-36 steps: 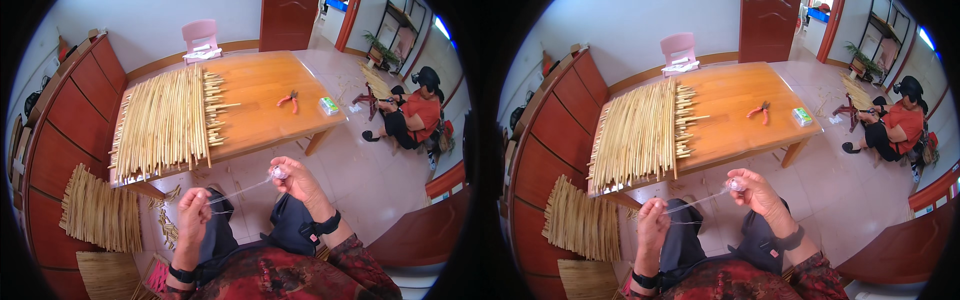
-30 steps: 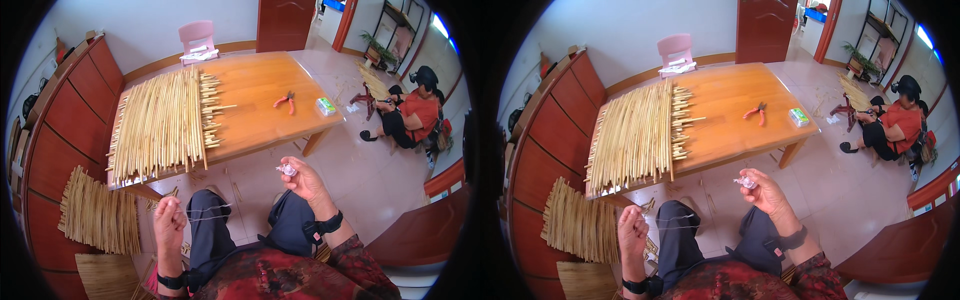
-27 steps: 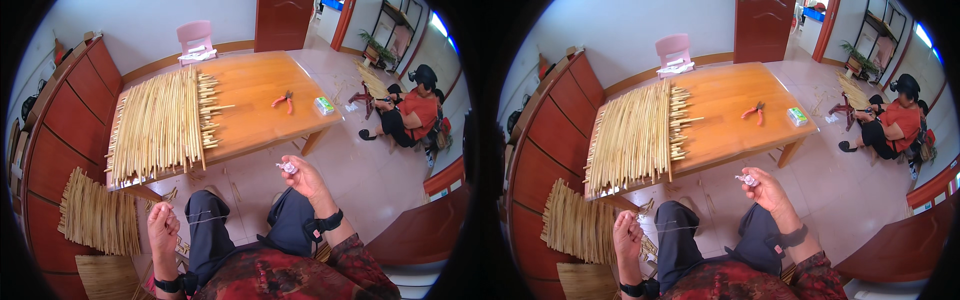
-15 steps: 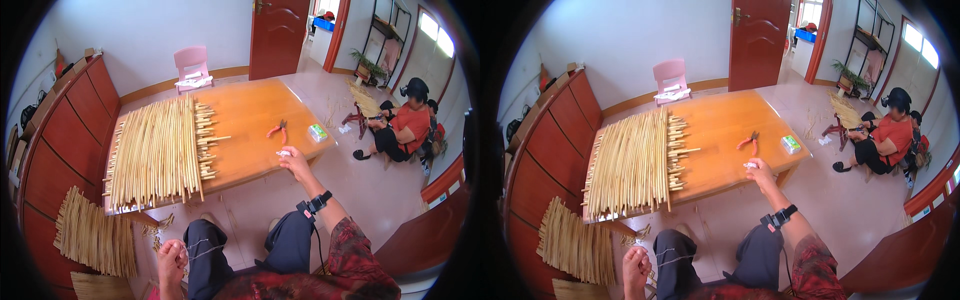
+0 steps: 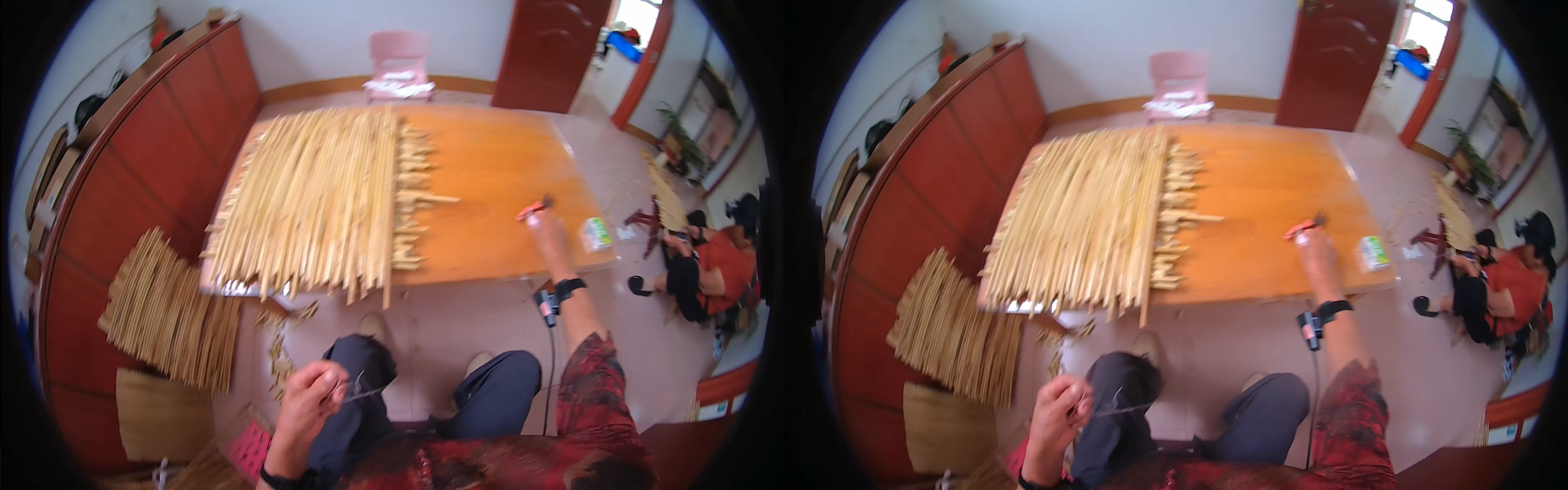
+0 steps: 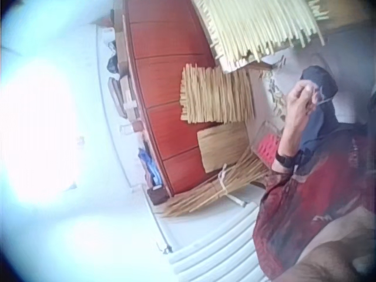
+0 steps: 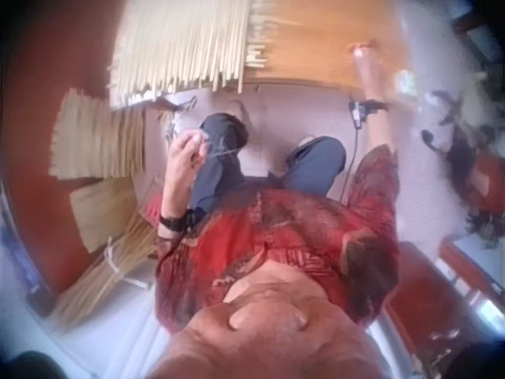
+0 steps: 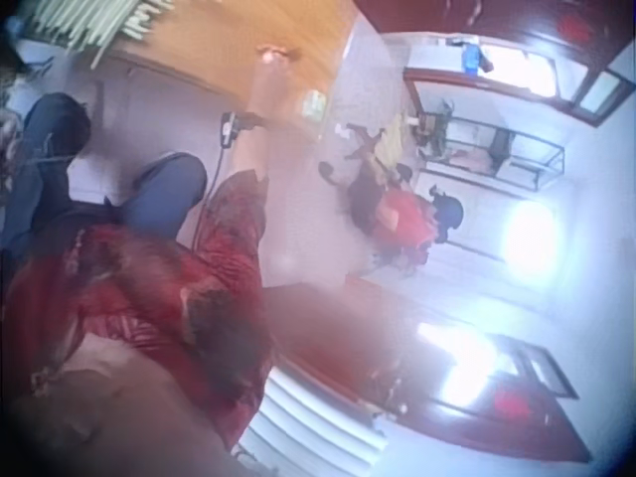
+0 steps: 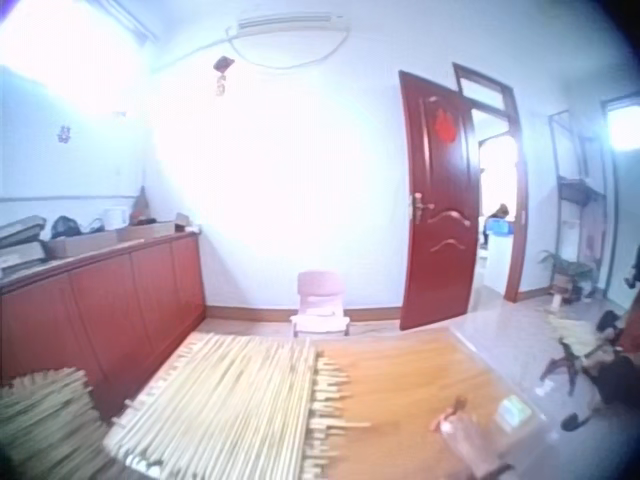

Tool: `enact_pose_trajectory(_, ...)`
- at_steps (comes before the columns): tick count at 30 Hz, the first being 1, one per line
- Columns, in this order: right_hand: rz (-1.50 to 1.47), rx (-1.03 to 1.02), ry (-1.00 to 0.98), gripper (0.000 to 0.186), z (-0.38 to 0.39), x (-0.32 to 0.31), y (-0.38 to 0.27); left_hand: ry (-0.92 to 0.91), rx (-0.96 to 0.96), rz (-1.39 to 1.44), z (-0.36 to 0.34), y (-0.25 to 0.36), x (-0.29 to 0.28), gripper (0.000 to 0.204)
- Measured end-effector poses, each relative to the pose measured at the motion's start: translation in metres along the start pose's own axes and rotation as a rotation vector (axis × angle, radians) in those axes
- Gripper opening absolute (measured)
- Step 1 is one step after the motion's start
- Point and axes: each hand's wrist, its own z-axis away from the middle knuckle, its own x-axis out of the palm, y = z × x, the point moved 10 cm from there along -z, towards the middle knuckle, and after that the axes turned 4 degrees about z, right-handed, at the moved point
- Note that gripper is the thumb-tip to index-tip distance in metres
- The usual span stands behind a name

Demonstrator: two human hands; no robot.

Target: The person threads a white string through several wooden or straw slats on a table, occasionally using scissors to cut the string and moving finished mats to the side.

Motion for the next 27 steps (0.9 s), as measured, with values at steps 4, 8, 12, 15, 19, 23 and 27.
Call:
enact_pose_trajectory(4,-0.15,-0.097,0.209,0.019,0.024,-0.046,-0.058,-0.086,0.046,0.06,-0.005,0.001,0.008,0.015)
enact_pose_trajectory(8,-0.93,0.004,-0.645,0.028,0.109,-0.015,-0.221,-0.053,0.05,0.048,0.007,-0.007,0.001,0.016)
enact_pose_trajectory(12,-1.139,-0.412,-0.818,0.042,0.208,-0.041,-0.337,-0.15,0.093,0.013,0.016,0.003,0.029,0.016)
enact_pose_trajectory(15,-1.078,-0.44,-0.854,0.032,0.237,-0.028,-0.35,-0.186,0.113,0.01,0.029,0.005,0.031,0.016)
enact_pose_trajectory(19,-1.217,-0.217,-1.033,0.02,0.251,-0.022,-0.329,-0.139,0.125,-0.069,0.046,0.011,0.018,0.016)
enact_pose_trajectory(23,-1.124,0.041,-0.982,0.012,0.238,-0.039,-0.264,-0.065,0.173,-0.076,0.054,0.016,-0.001,0.017)
enact_pose_trajectory(27,-0.995,-0.003,-0.777,0.011,0.23,-0.062,-0.233,0.0,0.186,-0.123,0.055,0.017,-0.006,0.014)
